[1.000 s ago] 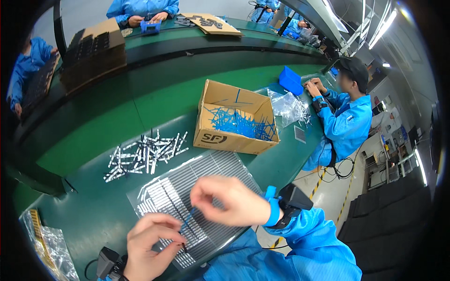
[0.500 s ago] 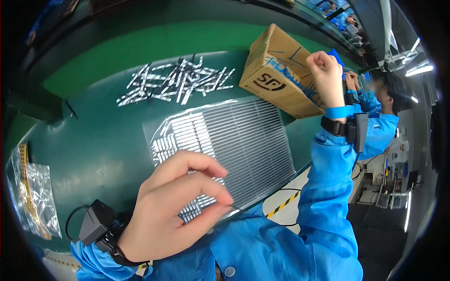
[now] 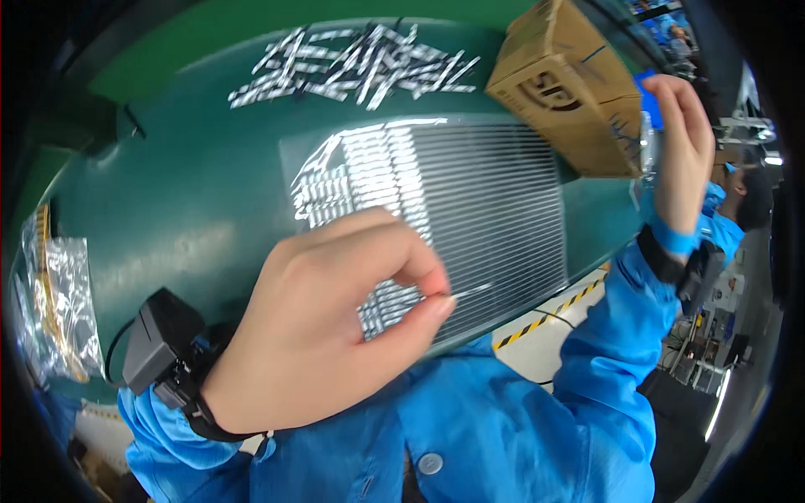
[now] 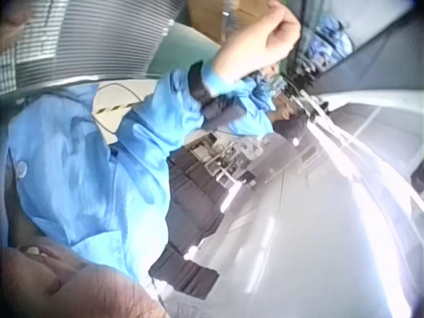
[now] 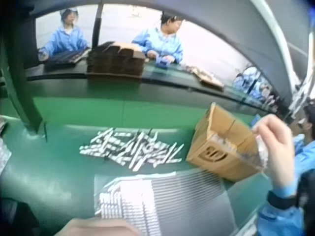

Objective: The person is assembling components on LED light strips by picking small pieces from a pile and placing them into specific slots on the strip.

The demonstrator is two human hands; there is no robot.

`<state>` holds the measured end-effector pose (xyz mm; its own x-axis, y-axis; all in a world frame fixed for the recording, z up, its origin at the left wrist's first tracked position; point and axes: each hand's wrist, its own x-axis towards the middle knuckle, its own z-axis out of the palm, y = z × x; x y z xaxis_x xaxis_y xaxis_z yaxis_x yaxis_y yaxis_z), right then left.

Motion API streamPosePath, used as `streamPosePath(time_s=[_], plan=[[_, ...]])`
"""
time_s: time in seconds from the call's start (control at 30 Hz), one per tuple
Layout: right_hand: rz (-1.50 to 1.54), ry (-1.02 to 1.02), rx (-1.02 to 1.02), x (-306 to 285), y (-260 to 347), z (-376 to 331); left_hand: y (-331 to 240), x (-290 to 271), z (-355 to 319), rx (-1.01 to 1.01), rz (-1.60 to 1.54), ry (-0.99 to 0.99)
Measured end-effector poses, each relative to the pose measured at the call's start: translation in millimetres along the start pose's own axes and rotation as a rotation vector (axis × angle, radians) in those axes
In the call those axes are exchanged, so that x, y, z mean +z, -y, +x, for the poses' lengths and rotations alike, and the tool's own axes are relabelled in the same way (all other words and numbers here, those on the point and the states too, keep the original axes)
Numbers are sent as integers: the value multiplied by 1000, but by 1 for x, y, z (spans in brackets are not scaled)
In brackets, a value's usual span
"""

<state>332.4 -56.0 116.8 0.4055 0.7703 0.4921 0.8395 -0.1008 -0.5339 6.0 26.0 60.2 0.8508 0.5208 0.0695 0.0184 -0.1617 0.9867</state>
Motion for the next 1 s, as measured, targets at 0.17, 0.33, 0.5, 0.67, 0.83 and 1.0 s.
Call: streamPosePath(time_s=[0.17,0.33,0.5,0.67,0.83,1.0], plan=[[47,578,-55,24,82,-61,1,3,-1,-109,52,37],[84,676,-211,45,85,-83,9,8,-6,-215,16,78],[124,680,-346,54,84,-94,8,7,-6,-254,78,114],[93,577,-440,56,83,-107,23,0,-6,-118,244,160],[105,344,-285,46,62,-148,37,-19,-19,15,192,-195],[482,285,331,59,61,-196,53,-19,-47,615,663,105]])
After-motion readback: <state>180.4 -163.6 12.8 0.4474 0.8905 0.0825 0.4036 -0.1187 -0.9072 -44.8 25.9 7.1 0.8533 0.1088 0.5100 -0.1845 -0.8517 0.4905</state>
